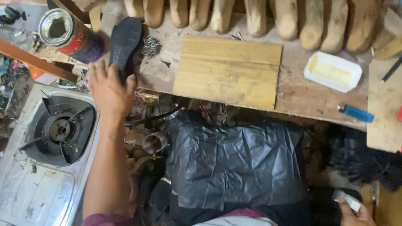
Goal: The person repeatedly applies a yellowish substance from a small container onto black shoe soles using a white applicator. They work on multiple soles one at a time, placing each treated sole into a stack on the workbench.
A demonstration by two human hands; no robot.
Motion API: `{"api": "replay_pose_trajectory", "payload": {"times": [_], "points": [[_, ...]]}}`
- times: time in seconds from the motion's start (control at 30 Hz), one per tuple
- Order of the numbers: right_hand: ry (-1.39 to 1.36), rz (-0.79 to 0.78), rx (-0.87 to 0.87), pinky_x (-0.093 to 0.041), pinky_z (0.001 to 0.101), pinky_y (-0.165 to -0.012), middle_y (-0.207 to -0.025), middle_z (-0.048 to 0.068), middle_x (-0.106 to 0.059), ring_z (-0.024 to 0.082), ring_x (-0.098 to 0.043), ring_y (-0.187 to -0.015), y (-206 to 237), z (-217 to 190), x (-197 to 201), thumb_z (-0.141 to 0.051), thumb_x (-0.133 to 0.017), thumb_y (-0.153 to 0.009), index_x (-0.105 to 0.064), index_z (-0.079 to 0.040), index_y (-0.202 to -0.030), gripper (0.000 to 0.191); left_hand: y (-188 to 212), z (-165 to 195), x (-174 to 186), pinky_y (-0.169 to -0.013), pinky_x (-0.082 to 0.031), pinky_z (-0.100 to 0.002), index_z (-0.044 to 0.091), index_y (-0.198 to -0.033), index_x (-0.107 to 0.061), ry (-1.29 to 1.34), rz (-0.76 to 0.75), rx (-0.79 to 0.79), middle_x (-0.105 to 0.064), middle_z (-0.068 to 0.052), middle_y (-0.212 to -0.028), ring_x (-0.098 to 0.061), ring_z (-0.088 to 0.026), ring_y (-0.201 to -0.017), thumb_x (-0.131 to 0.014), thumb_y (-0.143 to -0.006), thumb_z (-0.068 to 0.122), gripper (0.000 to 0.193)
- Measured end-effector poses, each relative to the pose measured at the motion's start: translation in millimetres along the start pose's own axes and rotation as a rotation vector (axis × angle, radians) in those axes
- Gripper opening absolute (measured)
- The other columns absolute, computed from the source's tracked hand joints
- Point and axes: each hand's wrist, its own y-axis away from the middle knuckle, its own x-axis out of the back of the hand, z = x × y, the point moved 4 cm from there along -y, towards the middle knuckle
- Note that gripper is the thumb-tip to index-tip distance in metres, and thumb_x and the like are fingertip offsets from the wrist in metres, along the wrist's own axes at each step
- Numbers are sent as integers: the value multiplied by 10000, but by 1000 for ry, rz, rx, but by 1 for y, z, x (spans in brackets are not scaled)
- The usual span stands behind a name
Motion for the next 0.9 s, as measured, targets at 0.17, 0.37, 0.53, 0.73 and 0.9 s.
{"api": "replay_pose_trajectory", "payload": {"times": [0.17, 0.37, 0.53, 0.73, 0.9], "points": [[165, -28, 162, -522, 308, -919, -1104, 126, -754, 169, -685, -987, -4, -58, -21, -182, -796, -953, -735, 34, -1195, 330, 11, -43, -14, -913, -521, -505, -11, -1271, -660, 256, -185, 118, -665, -242, -1272, -651, -454, -1093, -805, -839, 238, 519], [81, -180, 189, -513, 258, -822, -1017, 86, -747, 106, -647, -882, -6, -140, -46, -158, -775, -943, -731, 9, -1185, 298, 4, -24, 25, -1013, -516, -479, -16, -1278, -691, 291, 65, -10, -641, -262, -1341, -639, -443, -1191, -819, -933, 173, 414], [85, -197, 358, -523, 232, -834, -1052, 56, -742, 78, -658, -902, -6, -198, -55, -133, -765, -942, -710, 6, -1194, 292, -16, 19, 66, -1123, -524, -443, -5, -1269, -675, 534, 242, -64, -641, -219, -1399, -652, -393, -1286, -828, -967, 111, 358], [3, -269, 467, -529, 226, -868, -1075, 51, -733, 73, -663, -942, 0, -241, -78, -114, -757, -955, -700, -4, -1193, 268, 0, 106, 42, -1153, -499, -442, 24, -1250, -659, 871, 220, -141, -629, -190, -1410, -630, -364, -1327, -802, -916, 127, 378], [67, -237, 536, -535, 256, -869, -1046, 57, -745, 95, -675, -930, 2, -282, -82, -132, -782, -922, -707, -11, -1174, 289, 35, 150, -26, -1133, -385, -502, 40, -1182, -700, 753, -53, -199, -647, -171, -1332, -592, -370, -1260, -820, -844, 222, 403]]}}
